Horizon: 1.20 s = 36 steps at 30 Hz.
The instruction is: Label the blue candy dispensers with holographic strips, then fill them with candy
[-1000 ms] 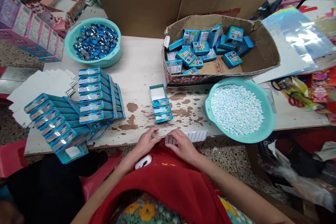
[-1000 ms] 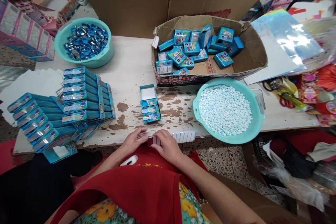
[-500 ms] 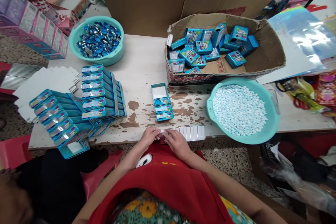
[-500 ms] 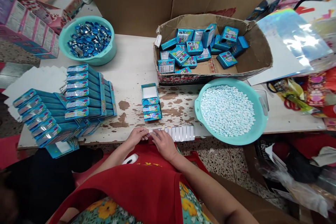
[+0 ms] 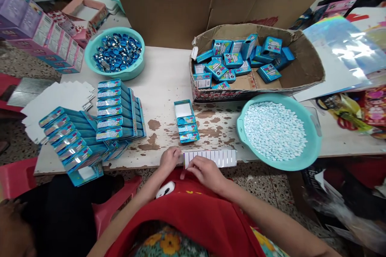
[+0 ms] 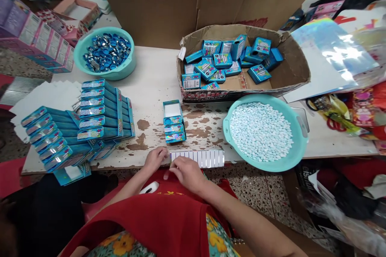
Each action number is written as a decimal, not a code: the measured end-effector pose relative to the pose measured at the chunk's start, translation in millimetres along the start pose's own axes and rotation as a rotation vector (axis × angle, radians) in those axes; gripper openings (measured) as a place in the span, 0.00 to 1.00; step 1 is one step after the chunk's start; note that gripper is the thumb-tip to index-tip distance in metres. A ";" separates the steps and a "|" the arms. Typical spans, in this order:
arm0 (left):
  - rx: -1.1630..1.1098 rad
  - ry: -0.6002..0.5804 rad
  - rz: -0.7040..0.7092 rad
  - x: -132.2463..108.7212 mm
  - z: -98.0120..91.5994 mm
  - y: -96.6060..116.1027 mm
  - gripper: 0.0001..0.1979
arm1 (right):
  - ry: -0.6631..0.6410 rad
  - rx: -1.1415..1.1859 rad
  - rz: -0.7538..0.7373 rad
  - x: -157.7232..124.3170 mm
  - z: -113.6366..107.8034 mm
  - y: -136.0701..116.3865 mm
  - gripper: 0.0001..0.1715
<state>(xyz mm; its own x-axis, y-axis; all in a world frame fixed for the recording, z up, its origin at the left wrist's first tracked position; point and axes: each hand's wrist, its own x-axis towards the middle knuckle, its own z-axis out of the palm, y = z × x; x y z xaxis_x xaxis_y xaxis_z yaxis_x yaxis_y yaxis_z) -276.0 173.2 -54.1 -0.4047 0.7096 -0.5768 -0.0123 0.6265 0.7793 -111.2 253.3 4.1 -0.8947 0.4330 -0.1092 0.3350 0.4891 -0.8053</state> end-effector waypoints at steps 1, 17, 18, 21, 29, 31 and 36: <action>-0.013 0.025 0.064 -6.7 -4.8 10.2 0.14 | 0.053 0.082 0.048 5.8 -10.1 -4.6 0.05; -0.037 -0.052 0.258 52.8 -43.9 87.8 0.10 | 0.666 0.017 0.334 122.9 -16.8 25.8 0.06; 0.035 -0.031 0.289 59.9 -45.4 87.8 0.08 | 0.681 -0.006 0.356 128.7 -15.1 28.5 0.05; 0.186 -0.001 0.333 76.8 -45.7 84.9 0.05 | 0.689 0.033 0.427 141.1 -9.3 37.9 0.06; 0.107 0.043 0.240 86.4 -31.7 73.5 0.08 | 0.708 0.322 0.626 151.4 -6.0 60.1 0.21; 0.232 0.156 0.192 86.6 -24.3 66.8 0.10 | 0.684 0.332 0.626 151.5 -7.5 61.5 0.22; 0.350 0.264 0.085 82.9 -10.2 46.5 0.13 | 0.609 0.395 0.518 147.1 -11.1 66.1 0.16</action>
<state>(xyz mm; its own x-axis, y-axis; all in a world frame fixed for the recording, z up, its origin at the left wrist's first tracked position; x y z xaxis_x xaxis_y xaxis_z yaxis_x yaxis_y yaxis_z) -319.4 257.9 -63.2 -0.6108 0.6851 -0.3971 0.3229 0.6734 0.6651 -217.5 357.8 -58.8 -0.3090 0.9097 -0.2773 0.4271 -0.1278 -0.8951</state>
